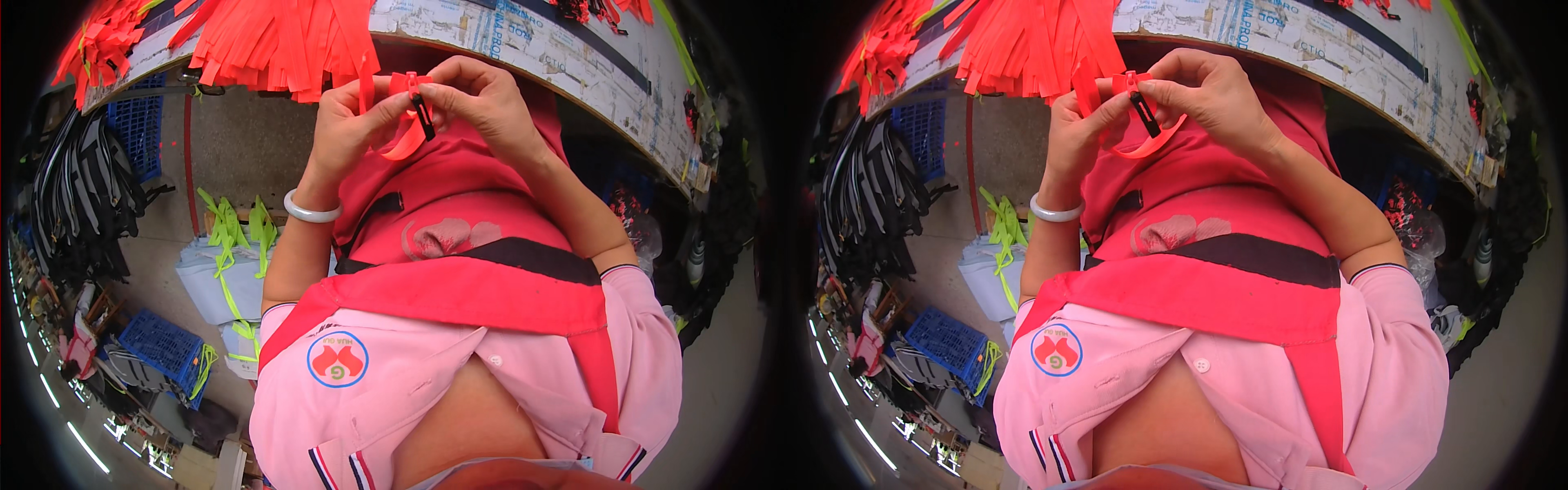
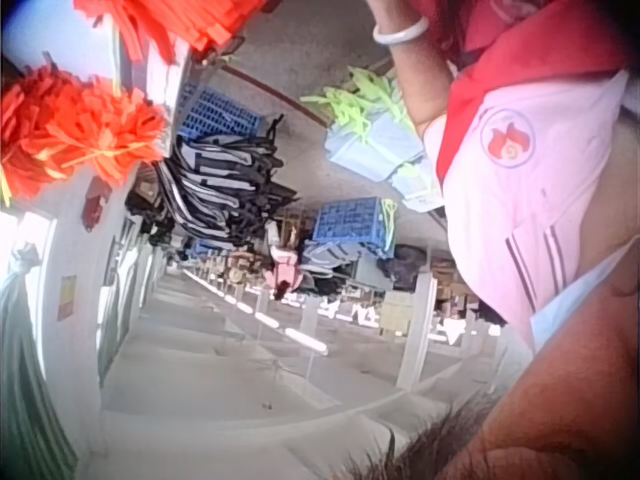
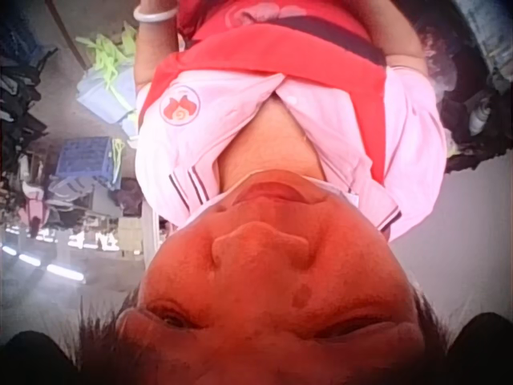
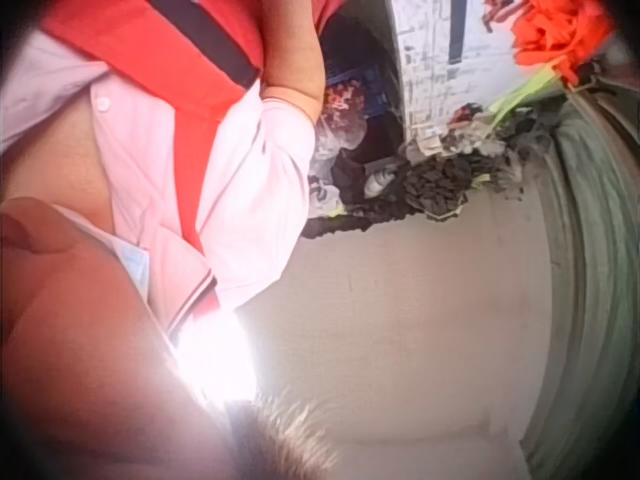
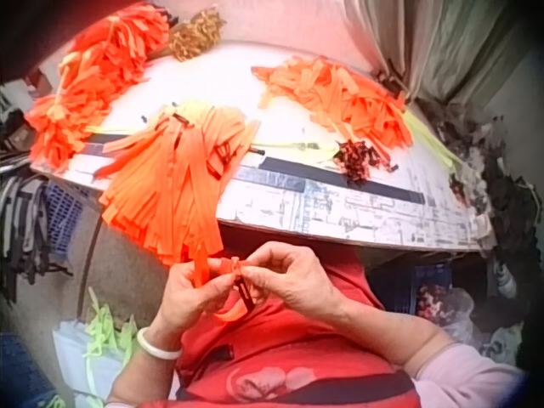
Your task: Attaching plastic buckles to red fabric straps at a workbench.
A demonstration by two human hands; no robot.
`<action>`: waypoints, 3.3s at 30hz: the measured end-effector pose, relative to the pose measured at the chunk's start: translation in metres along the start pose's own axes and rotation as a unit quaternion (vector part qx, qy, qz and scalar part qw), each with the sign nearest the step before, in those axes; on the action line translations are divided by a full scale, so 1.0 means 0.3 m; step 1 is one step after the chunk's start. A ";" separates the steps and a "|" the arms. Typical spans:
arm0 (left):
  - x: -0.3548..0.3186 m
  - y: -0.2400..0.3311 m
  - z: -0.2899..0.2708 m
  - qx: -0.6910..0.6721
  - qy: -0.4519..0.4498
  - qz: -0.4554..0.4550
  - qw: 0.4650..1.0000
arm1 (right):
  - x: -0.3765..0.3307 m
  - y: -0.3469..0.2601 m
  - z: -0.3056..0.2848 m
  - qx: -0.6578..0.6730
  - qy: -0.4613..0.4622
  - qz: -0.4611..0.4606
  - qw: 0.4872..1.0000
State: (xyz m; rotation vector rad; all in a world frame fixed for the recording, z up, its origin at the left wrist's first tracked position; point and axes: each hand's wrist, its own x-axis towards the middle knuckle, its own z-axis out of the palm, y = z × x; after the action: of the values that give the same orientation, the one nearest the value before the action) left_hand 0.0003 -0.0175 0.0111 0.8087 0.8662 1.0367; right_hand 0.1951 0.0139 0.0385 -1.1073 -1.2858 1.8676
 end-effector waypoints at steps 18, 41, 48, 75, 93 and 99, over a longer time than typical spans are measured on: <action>-0.010 -0.044 0.028 0.209 0.003 0.180 0.961 | -0.020 0.001 0.030 -0.257 0.008 -0.257 0.932; -0.017 -0.064 0.026 0.146 -0.004 0.145 0.979 | -0.023 0.044 0.037 -0.248 0.039 -0.305 0.918; -0.017 -0.070 0.001 0.180 -0.032 0.161 0.970 | -0.017 0.042 0.041 -0.290 0.029 -0.332 0.897; 0.039 -0.128 0.067 0.192 0.035 0.137 0.971 | -0.013 0.109 -0.025 -0.193 0.047 -0.147 0.969; 0.099 -0.084 0.042 0.217 -0.041 0.204 0.954 | 0.000 0.047 -0.045 -0.214 0.052 -0.204 0.954; 0.096 -0.087 0.064 0.233 0.001 0.216 0.948 | 0.012 0.053 -0.053 -0.194 0.053 -0.181 0.963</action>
State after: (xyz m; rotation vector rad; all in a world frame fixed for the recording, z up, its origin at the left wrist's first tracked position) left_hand 0.0347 -0.0012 -0.0096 1.4459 0.9741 1.2290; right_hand 0.2070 0.0183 0.0197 -1.0567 -1.7064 1.3047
